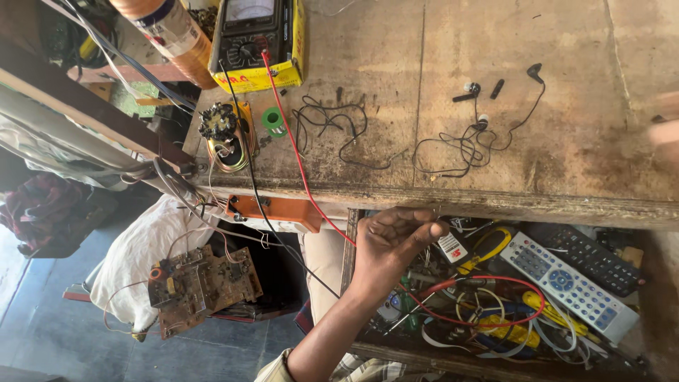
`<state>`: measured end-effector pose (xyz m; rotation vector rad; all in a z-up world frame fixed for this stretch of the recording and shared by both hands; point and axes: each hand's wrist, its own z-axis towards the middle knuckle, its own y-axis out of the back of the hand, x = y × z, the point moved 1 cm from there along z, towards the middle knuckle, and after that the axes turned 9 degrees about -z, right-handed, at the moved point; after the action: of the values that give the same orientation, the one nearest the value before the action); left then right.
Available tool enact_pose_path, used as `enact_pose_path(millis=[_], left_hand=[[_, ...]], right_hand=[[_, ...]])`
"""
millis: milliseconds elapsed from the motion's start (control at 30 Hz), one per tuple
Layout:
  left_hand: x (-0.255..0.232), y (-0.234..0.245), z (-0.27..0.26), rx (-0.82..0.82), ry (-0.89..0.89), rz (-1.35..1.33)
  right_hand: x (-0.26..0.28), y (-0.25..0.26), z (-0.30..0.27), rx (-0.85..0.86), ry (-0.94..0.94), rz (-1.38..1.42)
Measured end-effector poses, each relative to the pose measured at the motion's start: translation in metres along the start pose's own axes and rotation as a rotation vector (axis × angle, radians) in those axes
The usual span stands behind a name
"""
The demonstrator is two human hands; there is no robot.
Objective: The person uses a multimeter to test a small electronic component, then applies flux with a brush and solders the component using a soldering iron. The person works on a cluttered wooden workbench with various tools and electronic parts visible.
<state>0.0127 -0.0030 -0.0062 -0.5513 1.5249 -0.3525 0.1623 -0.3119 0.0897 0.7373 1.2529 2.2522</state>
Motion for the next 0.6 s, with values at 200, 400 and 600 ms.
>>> enact_pose_path(millis=[200,400,600], left_hand=[[-0.001,-0.006,0.0,0.057,-0.021,-0.017],[-0.008,-0.011,0.0,0.015,0.004,-0.016],[-0.013,-0.012,0.0,0.009,-0.005,0.024]], right_hand=[[0.051,-0.047,0.076,0.038,0.422,-0.028],[0.04,-0.07,0.097,0.255,0.365,-0.029],[0.001,-0.077,0.093,0.223,0.341,-0.105]])
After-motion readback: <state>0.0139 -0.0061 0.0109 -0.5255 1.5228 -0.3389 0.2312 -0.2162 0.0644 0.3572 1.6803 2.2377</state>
